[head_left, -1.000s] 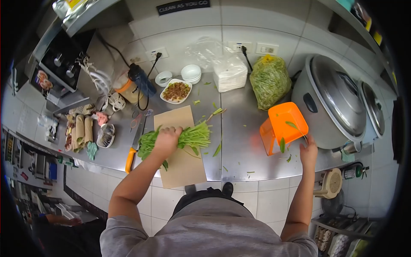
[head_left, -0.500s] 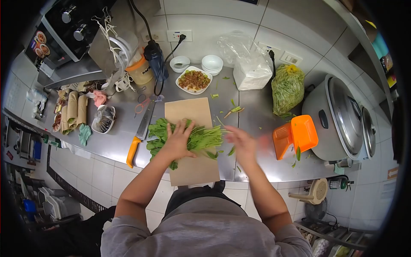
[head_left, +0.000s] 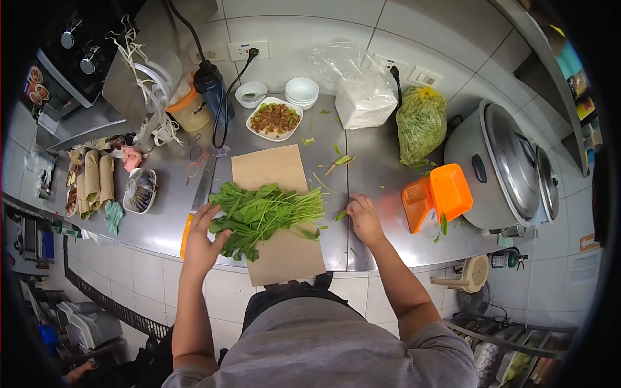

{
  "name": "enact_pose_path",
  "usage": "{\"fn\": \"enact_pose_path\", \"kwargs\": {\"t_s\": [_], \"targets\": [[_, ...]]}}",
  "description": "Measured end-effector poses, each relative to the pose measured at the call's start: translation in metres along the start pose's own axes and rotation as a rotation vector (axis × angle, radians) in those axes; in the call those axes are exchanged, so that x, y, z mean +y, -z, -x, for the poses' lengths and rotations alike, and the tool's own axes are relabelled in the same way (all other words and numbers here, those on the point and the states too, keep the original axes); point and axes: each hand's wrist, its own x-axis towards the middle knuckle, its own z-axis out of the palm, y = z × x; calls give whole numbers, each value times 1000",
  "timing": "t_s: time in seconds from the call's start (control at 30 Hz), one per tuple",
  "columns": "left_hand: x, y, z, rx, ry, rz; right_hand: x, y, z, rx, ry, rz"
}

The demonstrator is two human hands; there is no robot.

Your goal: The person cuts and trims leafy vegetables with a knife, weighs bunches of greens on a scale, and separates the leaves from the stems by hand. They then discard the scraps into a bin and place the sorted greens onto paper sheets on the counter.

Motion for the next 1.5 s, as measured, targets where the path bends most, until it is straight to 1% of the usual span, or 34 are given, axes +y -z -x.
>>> {"fn": "enact_pose_path", "kwargs": {"t_s": [0.03,0.1,0.13,0.2,0.23,0.27,0.33,0.37,0.43,0.47,0.53,0.6,0.67,0.73,0.8,0.83,0.87,0.93,0.97,1.03,1.1,1.13,1.17,1.2,1.23,1.27,1.3,1.37,1.4,1.43,1.47,1.5], "targets": [[9,-2,1,0,3,-6,-1,-1,1,-1,1,-6],[24,-5,0,31,-84,-35,-3,-4,4,-42,-23,-100],[24,-5,1,34,-86,-44,0,-3,8,-36,-20,-108],[18,-12,12,-237,135,147,13,-2,20,-13,62,-64],[14,-25,23,-385,107,166,15,1,21,-16,8,-48],[10,-41,36,-534,78,185,15,-2,13,-15,12,-50],[-1,-70,63,-657,-234,-76,12,-18,-13,81,-233,-131],[-4,-79,71,-660,-230,-82,3,-26,-28,81,-236,-139],[-10,-89,83,-493,-418,-346,-14,-40,-59,196,-125,-149],[-23,-94,88,-498,-417,-356,-12,-45,-65,199,-129,-158],[-43,-94,91,-454,-331,-369,-8,-54,-72,62,-116,124],[-53,-90,96,-432,-310,-368,-2,-57,-74,83,-141,156],[-62,-88,100,-395,-313,-341,-14,-50,-76,105,-164,192],[-64,-89,101,-372,-304,-330,-36,-39,-85,382,-145,-173],[-64,-92,105,-374,-301,-308,-83,-32,-97,410,23,-359],[-65,-93,108,-354,-278,-307,-100,-30,-102,234,27,-288],[-65,-97,106,-338,-271,-302,-117,-26,-102,154,53,-326],[-66,-104,106,-319,-251,-292,-136,-27,-92,329,66,-231],[-67,-106,106,-316,-257,-309,-128,-14,-77,354,34,-200],[-62,-110,105,-320,-289,-322,-118,9,-44,331,61,-377],[-41,-102,100,-349,-196,-321,-86,30,15,304,-54,-392],[-31,-98,92,-353,-222,-316,-61,20,51,405,-252,-578],[-21,-92,84,-415,-167,-249,-36,28,80,567,-405,-639],[-8,-88,79,-475,-108,-181,3,36,106,765,-634,-839],[12,-85,71,-418,-168,-70,21,79,119,962,-794,-1008],[32,-88,61,-419,-176,-67,51,113,125,1063,-936,-845],[53,-91,51,-442,-222,5,70,149,126,1029,-934,-792],[91,-110,32,-482,-349,100,75,206,115,1002,-930,-745],[112,-122,24,-476,-358,93,68,227,102,665,-1013,-551],[132,-134,17,-505,-423,94,64,234,96,328,-1070,-355],[150,-142,14,-537,-488,92,65,230,97,338,-1071,-369],[166,-148,12,-538,-494,78,66,223,98,263,-991,-434]]}}
